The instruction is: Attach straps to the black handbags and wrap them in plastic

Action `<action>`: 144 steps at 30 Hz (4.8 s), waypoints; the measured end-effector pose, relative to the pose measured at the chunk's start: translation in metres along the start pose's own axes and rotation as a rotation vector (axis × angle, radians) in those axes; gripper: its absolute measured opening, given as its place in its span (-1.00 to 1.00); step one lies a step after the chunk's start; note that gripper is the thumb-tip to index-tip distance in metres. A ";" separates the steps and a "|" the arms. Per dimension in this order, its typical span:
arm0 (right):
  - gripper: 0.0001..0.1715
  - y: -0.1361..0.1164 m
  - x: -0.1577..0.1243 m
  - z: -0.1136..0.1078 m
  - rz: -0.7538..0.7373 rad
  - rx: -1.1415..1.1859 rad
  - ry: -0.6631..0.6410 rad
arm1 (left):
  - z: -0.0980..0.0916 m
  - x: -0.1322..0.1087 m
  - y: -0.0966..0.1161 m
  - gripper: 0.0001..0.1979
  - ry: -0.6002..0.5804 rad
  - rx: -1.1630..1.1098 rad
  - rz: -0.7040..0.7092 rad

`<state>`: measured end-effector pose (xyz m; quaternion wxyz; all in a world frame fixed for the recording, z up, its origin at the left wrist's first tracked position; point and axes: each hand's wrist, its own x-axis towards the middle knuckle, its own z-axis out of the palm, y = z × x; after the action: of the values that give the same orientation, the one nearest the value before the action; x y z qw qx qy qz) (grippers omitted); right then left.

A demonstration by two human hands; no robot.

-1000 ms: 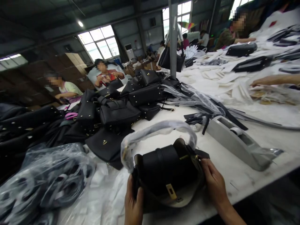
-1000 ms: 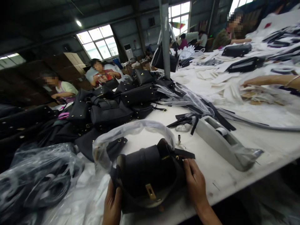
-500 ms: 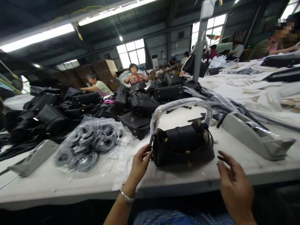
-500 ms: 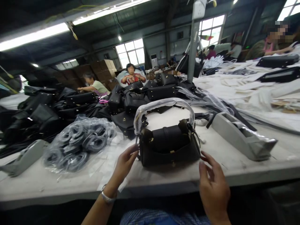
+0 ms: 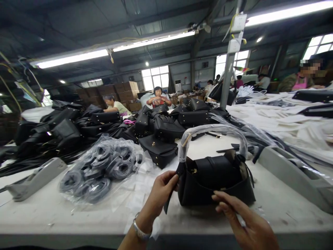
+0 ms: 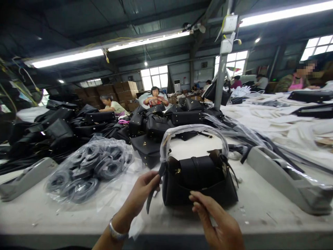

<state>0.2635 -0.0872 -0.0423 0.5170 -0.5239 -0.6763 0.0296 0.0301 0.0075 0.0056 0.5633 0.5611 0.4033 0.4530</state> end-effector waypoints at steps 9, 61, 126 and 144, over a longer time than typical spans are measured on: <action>-0.73 0.020 0.049 -0.008 -0.164 -0.363 -0.241 | 0.027 -0.010 -0.009 -0.65 -0.055 -0.345 -0.158; -0.69 -0.029 0.081 -0.032 0.217 -0.029 -0.457 | 0.050 -0.004 -0.003 -0.86 -0.156 0.204 0.235; -0.78 -0.020 0.062 -0.016 0.168 -0.207 -0.241 | 0.064 0.013 -0.011 -0.93 -0.200 0.078 0.073; -0.77 -0.021 0.089 -0.030 -0.049 -0.210 -0.400 | 0.066 0.040 0.053 -0.75 -0.381 0.242 0.315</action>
<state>0.2779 -0.0459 0.0433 0.3156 -0.5421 -0.7772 0.0497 0.1015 0.0261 0.0633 0.4803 0.7555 0.2489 0.3696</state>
